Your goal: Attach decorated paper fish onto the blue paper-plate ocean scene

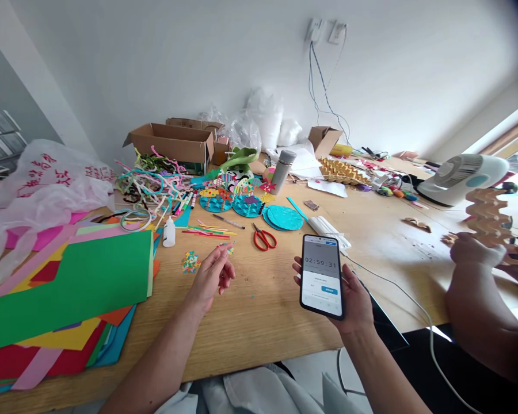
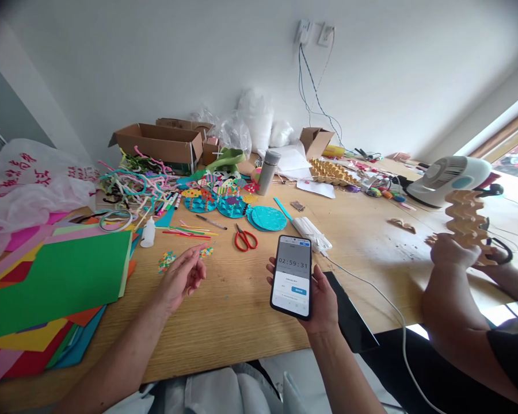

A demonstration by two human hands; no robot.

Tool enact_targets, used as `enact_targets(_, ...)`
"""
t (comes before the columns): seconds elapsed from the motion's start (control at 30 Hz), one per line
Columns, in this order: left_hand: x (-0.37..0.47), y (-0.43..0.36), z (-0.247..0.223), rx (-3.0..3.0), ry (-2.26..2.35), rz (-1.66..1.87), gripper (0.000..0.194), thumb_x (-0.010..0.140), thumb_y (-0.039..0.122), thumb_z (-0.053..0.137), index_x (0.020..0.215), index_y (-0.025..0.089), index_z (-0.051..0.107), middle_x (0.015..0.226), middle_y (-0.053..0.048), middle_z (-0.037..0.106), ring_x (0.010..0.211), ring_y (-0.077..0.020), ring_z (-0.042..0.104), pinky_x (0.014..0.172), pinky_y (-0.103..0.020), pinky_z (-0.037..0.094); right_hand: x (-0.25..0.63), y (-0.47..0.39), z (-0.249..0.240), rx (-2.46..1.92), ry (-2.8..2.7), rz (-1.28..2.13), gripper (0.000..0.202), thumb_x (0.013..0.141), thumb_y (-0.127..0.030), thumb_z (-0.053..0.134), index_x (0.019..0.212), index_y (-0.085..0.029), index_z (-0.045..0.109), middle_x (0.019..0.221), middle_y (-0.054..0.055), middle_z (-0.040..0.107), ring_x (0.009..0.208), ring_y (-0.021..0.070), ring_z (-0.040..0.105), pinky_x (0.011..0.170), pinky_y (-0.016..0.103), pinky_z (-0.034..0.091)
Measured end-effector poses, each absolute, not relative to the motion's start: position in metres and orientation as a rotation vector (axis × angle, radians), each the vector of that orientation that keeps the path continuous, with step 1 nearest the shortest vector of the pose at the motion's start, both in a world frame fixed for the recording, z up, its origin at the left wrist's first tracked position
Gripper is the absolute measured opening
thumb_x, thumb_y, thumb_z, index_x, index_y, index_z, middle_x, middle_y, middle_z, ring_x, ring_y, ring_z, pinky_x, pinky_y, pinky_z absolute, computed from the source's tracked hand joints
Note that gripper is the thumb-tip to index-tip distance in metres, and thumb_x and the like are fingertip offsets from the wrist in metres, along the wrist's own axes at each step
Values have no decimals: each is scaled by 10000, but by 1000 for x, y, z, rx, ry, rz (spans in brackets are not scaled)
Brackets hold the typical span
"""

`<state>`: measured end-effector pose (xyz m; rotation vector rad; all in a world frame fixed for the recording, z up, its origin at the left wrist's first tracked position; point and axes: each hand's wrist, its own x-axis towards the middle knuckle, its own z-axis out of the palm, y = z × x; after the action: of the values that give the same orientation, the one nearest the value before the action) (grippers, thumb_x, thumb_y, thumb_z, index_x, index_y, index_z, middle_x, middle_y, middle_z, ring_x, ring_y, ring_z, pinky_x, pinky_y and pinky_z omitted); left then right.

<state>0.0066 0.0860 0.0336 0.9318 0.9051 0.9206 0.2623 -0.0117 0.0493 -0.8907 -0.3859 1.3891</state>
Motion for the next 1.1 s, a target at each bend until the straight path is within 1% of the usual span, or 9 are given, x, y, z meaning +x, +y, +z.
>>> enact_targets(0.13,7,86,33,932,907,918,681,738,570,616,1274,162,513,560,47,553,374,-64,427,308,-136,244,264,-11,47,-887,-376,1399,653,852,-573,443,1353,-158,498,1319,163,577,1219,305,540,1086,531,325)
enact_targets(0.23,7,86,33,926,898,915,681,741,571,616,1274,160,513,561,47,552,372,-64,426,307,-138,243,265,-10,46,-902,-382,1408,652,854,-568,439,1349,-148,501,1324,168,571,1238,299,523,1073,521,350)
enact_targets(0.53,7,85,33,933,903,906,645,752,565,605,1265,183,524,558,52,553,373,-64,434,307,-137,241,265,-9,43,-930,-409,1413,652,846,-579,443,1319,-139,534,1321,169,573,1202,308,554,1061,512,370)
enact_targets(0.8,7,85,34,933,913,898,617,770,535,589,1271,181,521,561,49,553,373,-64,433,308,-138,243,264,-8,45,-943,-389,1429,600,859,-529,445,1321,-155,531,1299,152,596,1178,295,576,1057,488,382)
enact_targets(0.97,6,85,35,933,924,897,605,778,528,582,1274,186,524,561,50,552,372,-62,433,316,-140,242,262,-7,45,-925,-362,1450,591,861,-514,449,1330,-161,520,1303,143,595,1199,290,560,1070,493,365)
enact_targets(1.1,7,84,36,929,908,898,626,765,542,588,1276,187,519,560,53,552,375,-63,431,314,-137,243,262,-7,46,-925,-331,1457,590,860,-505,454,1340,-167,509,1297,132,602,1164,300,585,1060,502,376)
